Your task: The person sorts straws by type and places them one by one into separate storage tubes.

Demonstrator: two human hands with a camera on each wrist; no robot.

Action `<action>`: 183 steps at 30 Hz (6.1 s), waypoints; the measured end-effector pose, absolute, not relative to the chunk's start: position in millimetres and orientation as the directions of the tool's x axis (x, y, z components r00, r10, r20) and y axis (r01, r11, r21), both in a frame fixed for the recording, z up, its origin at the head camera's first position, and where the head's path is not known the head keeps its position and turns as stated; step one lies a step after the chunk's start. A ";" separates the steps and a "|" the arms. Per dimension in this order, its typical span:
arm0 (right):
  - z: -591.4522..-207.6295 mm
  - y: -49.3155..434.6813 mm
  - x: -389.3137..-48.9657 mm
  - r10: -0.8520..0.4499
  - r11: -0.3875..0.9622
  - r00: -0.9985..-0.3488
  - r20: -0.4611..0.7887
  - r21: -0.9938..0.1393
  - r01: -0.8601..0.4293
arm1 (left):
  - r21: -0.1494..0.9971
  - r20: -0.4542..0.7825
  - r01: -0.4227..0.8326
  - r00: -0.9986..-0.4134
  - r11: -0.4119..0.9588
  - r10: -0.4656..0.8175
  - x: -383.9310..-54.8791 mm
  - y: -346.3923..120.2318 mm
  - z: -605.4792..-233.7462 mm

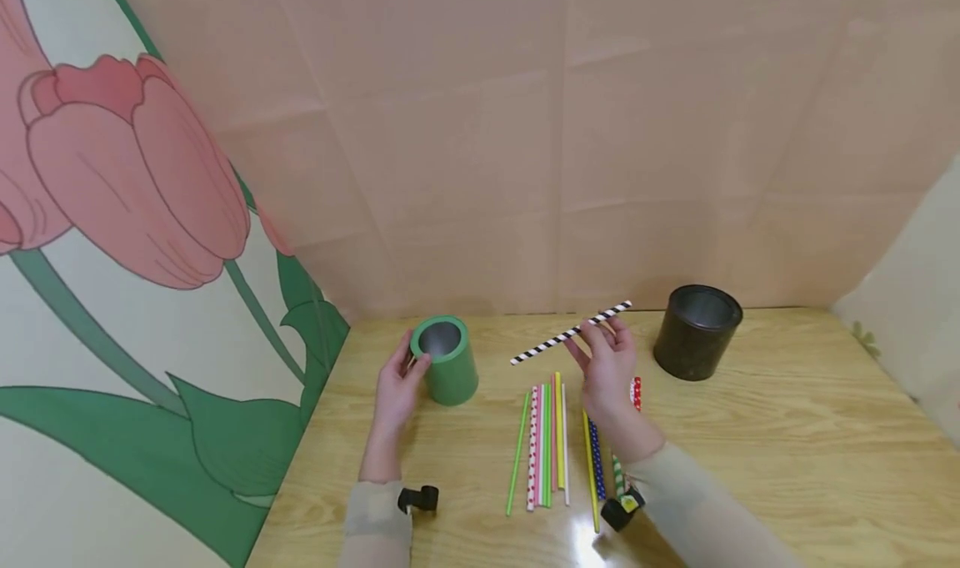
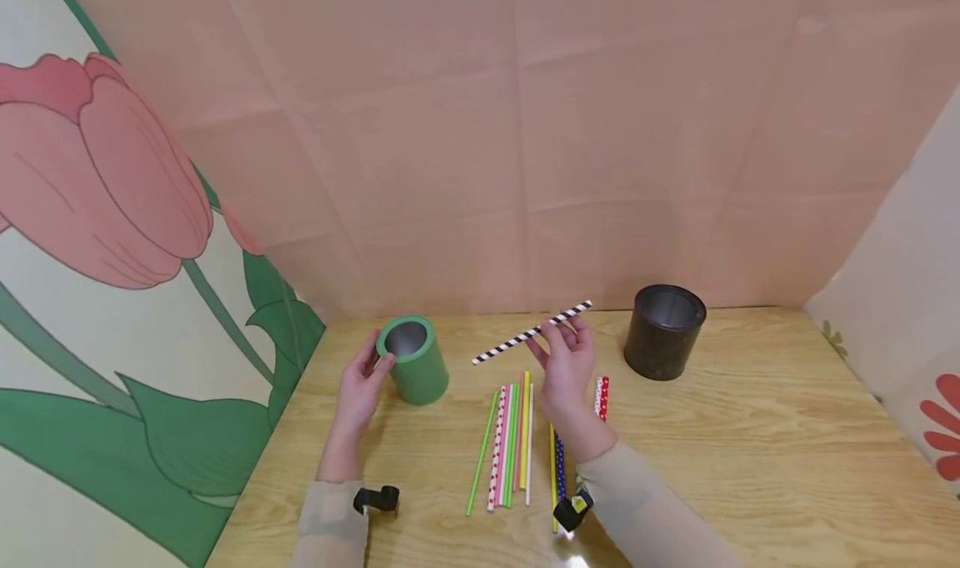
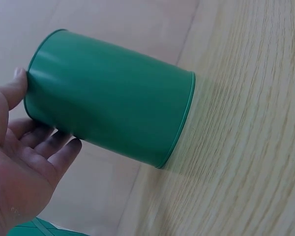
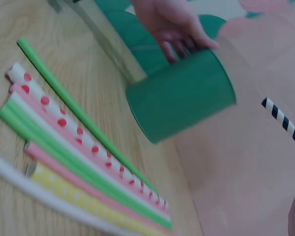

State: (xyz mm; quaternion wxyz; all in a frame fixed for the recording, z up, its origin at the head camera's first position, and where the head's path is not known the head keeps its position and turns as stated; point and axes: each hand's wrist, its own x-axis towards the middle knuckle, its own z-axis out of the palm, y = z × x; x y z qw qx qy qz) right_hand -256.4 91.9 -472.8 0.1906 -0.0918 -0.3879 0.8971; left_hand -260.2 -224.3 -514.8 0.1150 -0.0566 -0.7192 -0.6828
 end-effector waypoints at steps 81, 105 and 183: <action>-474.2 -47.5 -273.8 0.342 -0.431 -0.897 0.280 -0.802 -0.415 | 0.968 0.250 0.248 -0.963 0.029 -0.099 -265.0 -225.8 -517.2; -481.9 -51.3 -288.7 0.299 -0.234 -0.921 0.250 -0.916 -0.325 | 0.966 0.256 0.252 -0.962 0.052 -0.091 -265.4 -225.5 -517.6; -511.1 93.0 -278.9 0.240 -0.215 -0.968 0.069 -0.969 -0.122 | 0.968 0.245 0.240 -0.965 0.069 -0.094 -261.0 -224.7 -516.8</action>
